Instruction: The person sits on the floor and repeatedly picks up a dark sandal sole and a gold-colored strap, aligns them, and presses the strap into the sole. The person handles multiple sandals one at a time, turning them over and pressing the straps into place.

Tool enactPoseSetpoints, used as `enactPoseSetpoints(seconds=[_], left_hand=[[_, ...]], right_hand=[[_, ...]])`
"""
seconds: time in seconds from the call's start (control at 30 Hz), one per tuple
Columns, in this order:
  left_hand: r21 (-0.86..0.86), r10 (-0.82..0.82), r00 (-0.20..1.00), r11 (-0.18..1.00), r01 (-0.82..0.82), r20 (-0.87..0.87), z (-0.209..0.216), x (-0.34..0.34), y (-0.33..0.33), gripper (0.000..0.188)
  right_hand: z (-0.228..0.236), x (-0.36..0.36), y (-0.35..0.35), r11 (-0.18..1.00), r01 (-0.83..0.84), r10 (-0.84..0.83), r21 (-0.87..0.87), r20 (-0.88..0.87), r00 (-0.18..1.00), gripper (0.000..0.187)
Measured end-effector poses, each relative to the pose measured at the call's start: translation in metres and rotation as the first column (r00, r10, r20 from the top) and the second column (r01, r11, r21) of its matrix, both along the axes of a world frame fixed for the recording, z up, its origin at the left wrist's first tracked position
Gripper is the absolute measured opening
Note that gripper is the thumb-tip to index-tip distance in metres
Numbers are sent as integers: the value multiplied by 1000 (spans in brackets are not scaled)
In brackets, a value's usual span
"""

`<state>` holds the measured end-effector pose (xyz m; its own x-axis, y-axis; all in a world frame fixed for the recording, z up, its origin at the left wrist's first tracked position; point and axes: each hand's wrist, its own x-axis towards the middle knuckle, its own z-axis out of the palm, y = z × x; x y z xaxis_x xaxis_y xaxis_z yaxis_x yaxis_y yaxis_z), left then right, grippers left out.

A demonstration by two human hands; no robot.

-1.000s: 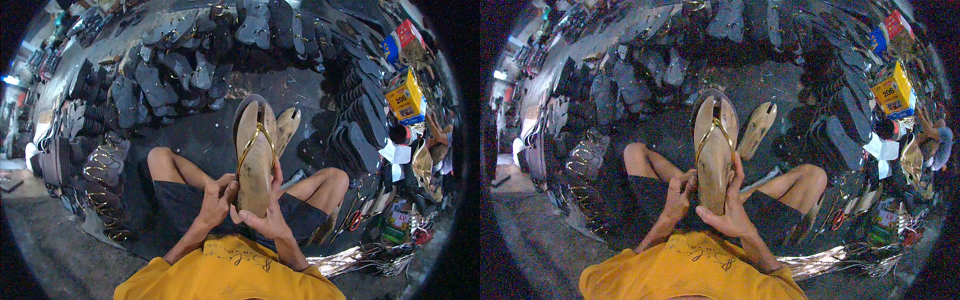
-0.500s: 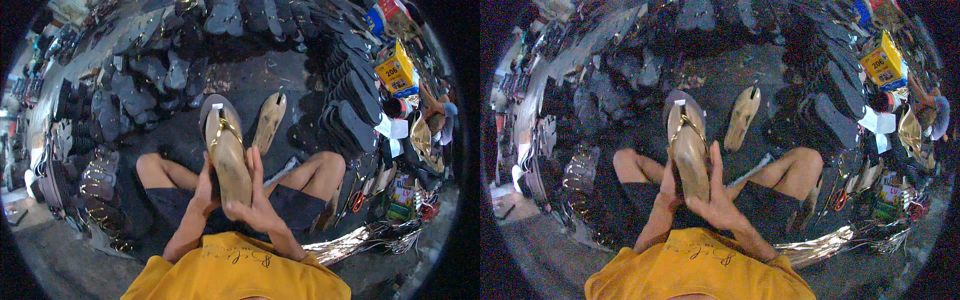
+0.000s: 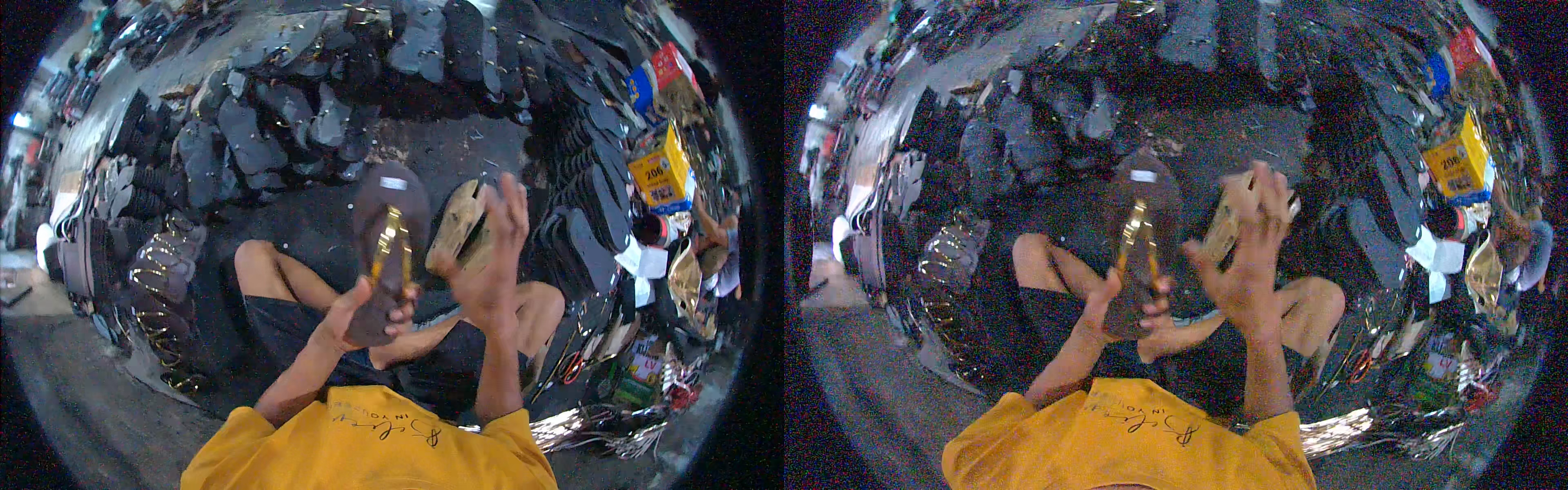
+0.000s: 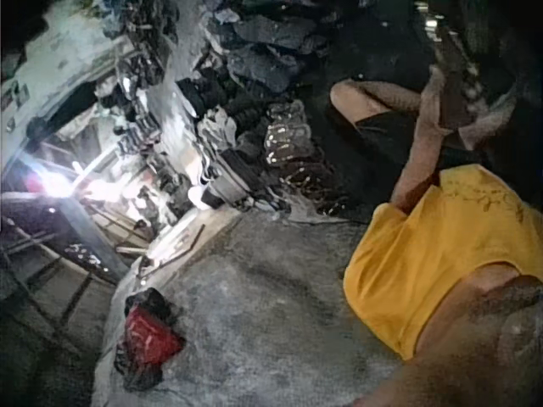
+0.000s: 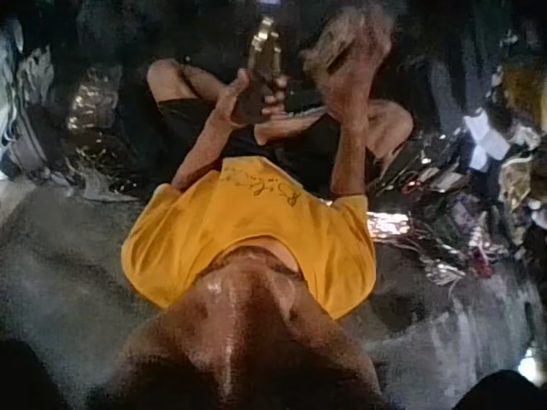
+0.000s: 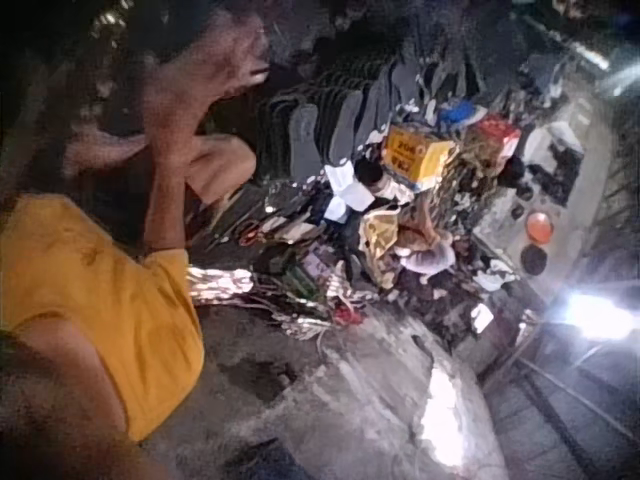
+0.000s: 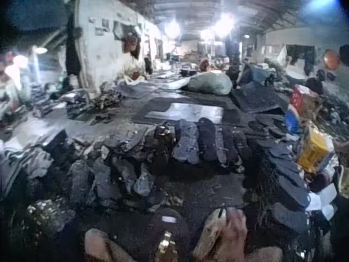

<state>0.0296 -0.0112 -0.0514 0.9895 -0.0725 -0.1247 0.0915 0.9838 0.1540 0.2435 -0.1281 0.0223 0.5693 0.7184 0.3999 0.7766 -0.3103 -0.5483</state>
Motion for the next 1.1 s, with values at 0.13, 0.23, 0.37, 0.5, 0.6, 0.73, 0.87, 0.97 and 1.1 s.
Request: enactPoseSetpoints(seconds=[0.13,0.23,0.37,0.5,0.6,0.73,0.87,0.97,1.1], left_hand=[[136,-277,959,950,282,-56,57,-14,-31,61],[623,-79,968,752,215,-239,22,-30,-15,60],[993,380,921,-38,113,-90,5,-73,10,44],[988,659,752,-110,112,-12,26,-114,20,41],[954,850,524,-199,226,54,30,-155,39,54],[992,989,-84,-121,33,123,21,-254,109,78],[910,824,-564,-201,-363,-44,-8,-350,134,40],[873,785,-609,-213,-438,-114,-18,-368,157,42],[875,869,-479,-134,-466,-122,-74,-407,146,45]], right_hand=[[44,30,23,896,-344,441,281,-655,614,107],[30,27,21,889,-451,350,-77,-520,779,103],[25,9,45,829,-559,395,-26,-681,617,75],[33,-10,114,616,-785,390,-70,-839,381,64],[25,-43,160,579,-815,593,32,-702,394,75],[-74,8,260,938,-284,319,-200,175,931,82],[-147,41,283,948,-229,294,-221,332,896,62],[-138,47,279,983,-176,182,-48,306,935,46],[-93,36,222,957,-194,190,215,38,981,42]])
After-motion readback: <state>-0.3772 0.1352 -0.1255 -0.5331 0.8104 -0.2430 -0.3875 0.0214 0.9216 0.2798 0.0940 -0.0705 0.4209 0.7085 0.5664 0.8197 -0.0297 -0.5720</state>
